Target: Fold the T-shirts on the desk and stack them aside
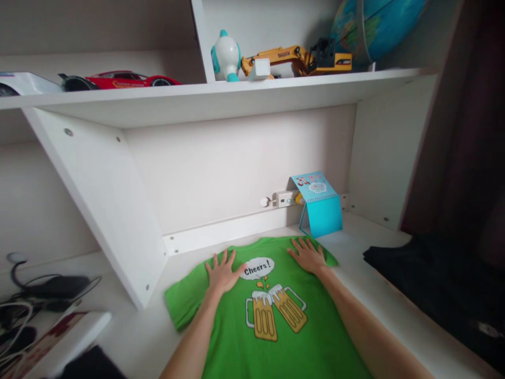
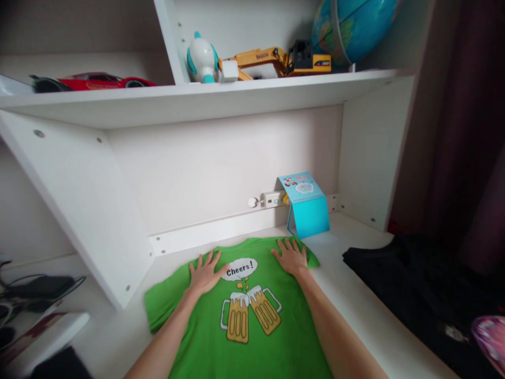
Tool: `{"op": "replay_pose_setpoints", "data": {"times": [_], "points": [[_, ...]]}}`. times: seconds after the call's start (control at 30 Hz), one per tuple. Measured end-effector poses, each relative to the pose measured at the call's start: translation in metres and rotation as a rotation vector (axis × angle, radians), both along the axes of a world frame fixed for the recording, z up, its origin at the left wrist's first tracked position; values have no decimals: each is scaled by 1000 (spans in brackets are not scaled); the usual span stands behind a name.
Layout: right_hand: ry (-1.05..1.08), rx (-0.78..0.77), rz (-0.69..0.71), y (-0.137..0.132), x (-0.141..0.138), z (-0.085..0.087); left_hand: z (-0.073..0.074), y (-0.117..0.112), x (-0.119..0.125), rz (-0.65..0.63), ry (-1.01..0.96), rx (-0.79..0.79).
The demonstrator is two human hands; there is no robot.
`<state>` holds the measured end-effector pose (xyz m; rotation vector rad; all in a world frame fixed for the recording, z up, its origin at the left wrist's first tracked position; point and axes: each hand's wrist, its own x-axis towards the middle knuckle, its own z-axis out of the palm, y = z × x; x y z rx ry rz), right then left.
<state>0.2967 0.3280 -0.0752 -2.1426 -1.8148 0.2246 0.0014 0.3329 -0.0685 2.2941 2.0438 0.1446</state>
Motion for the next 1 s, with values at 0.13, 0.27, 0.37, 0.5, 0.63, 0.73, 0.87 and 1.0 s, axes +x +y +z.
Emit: {"op": "replay_pose_setpoints", "data": {"times": [0.13,0.27,0.37,0.5,0.63,0.73,0.87,1.0], "points": [[45,39,-116,-5,31,7,4,-3,0,-6,3,-5],[93,14,-277,-17,65,11,3,-3,-1,-19,-8,-5],[155,-16,-243,-24,79,8,2,-2,-1,-16,-13,-1],[248,-3,-180,-18,79,4,4,-2,0,-18,-19,1],[339,32,-199,-9,75,4,5,-4,0,-18,-26,-5],[426,32,-210,-10,72,3,4,-3,-1,-21,-33,2],[493,40,-170,-12,65,7,1,-1,-2,-32,-41,13],[419,120,-143,-13,64,23,2,-2,-1,-24,-37,7]]}}
